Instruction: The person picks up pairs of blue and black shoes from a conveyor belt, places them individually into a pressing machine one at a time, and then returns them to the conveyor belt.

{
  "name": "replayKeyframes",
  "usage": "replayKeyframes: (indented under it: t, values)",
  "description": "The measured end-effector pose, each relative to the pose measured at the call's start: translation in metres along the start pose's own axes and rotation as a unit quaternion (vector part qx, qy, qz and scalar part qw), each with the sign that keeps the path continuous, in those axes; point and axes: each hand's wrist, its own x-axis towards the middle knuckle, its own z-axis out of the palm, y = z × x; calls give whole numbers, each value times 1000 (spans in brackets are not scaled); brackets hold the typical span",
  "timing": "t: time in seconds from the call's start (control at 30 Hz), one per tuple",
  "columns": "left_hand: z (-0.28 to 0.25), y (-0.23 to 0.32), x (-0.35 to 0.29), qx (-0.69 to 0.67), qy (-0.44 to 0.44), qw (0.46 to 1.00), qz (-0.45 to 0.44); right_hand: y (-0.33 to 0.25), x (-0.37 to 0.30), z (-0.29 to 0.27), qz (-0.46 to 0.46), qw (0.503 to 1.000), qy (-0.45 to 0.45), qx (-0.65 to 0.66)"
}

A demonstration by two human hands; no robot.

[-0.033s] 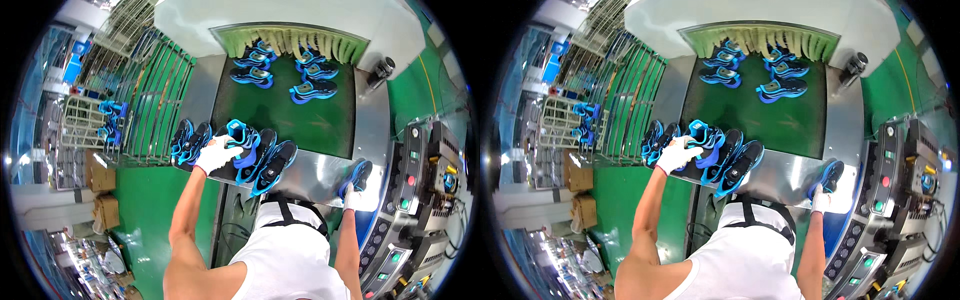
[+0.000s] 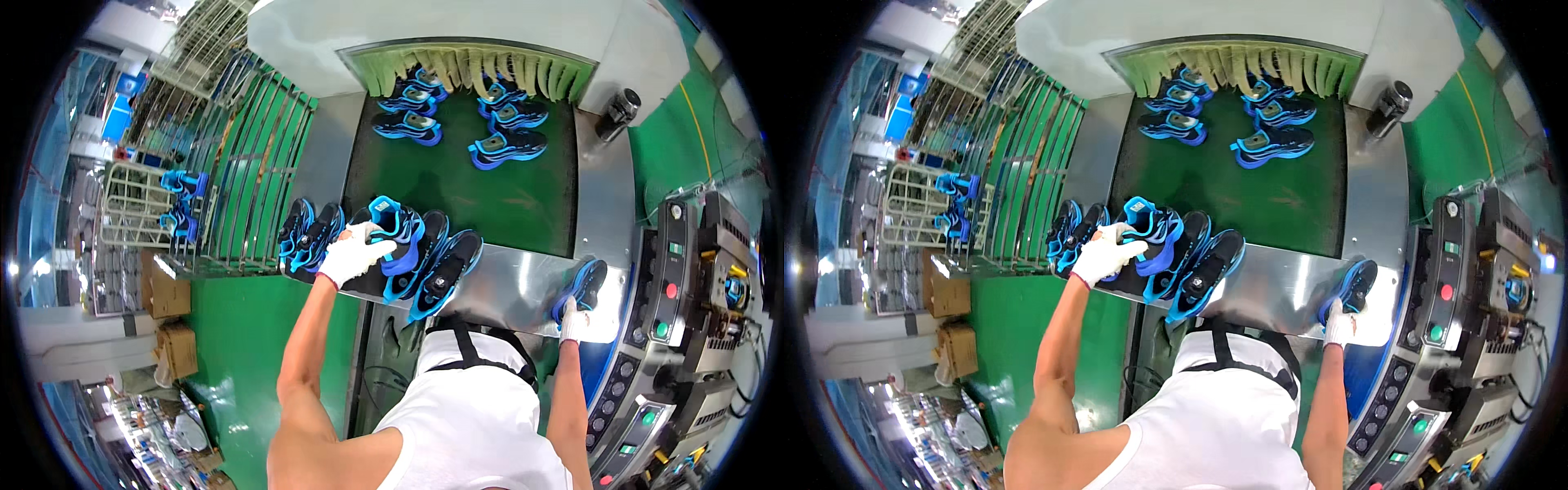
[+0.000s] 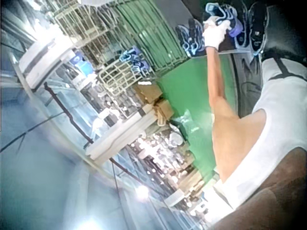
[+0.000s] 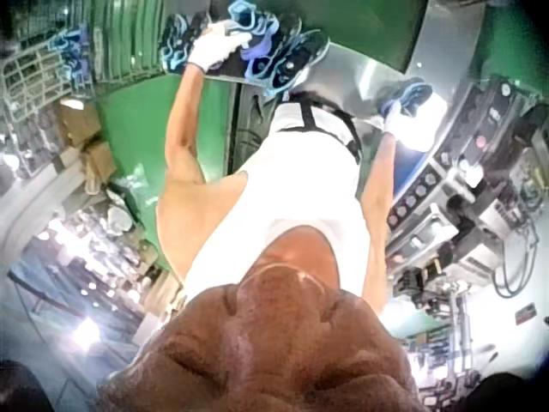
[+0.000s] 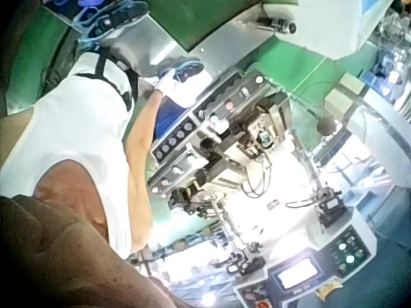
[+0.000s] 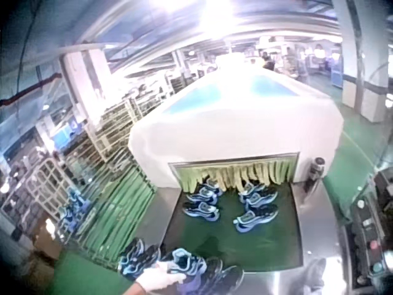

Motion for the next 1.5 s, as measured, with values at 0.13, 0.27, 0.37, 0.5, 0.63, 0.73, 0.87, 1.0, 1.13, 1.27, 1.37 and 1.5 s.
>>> replayKeyframes:
  t: [0.13,0.27,0.37,0.5,0.63,0.73,0.87,1.0,1.13,1.27,1.37,1.5]
  values:
    - [22,25,-7,-52,14,998,19,6,-2,2,-20,999,21,24]
    - [43,10,-2,96,133,977,139,22,18,19,-67,995,65,34]
    - [38,-7,-9,195,197,940,200,23,17,13,-62,997,40,18]
    - [25,-58,-20,248,211,925,196,27,31,24,-79,991,26,101]
    - [43,-94,-38,238,193,938,160,42,39,30,-124,988,58,64]
    - [64,-109,-57,157,207,956,139,23,19,12,-106,994,23,16]
    - [74,-121,-56,103,233,958,130,29,30,13,-121,992,18,-6]
    - [64,-128,-32,93,210,960,159,44,58,18,-89,993,57,-61]
    - [47,-127,-19,-6,249,962,116,14,36,-1,-68,990,65,-102]
    - [5,-115,38,-50,284,954,83,42,76,13,-70,985,90,-133]
    - [-19,-123,74,-56,347,935,45,-5,29,-1,-37,995,60,-77]
    - [-44,-140,116,-47,376,925,16,-2,43,3,-42,982,115,-144]
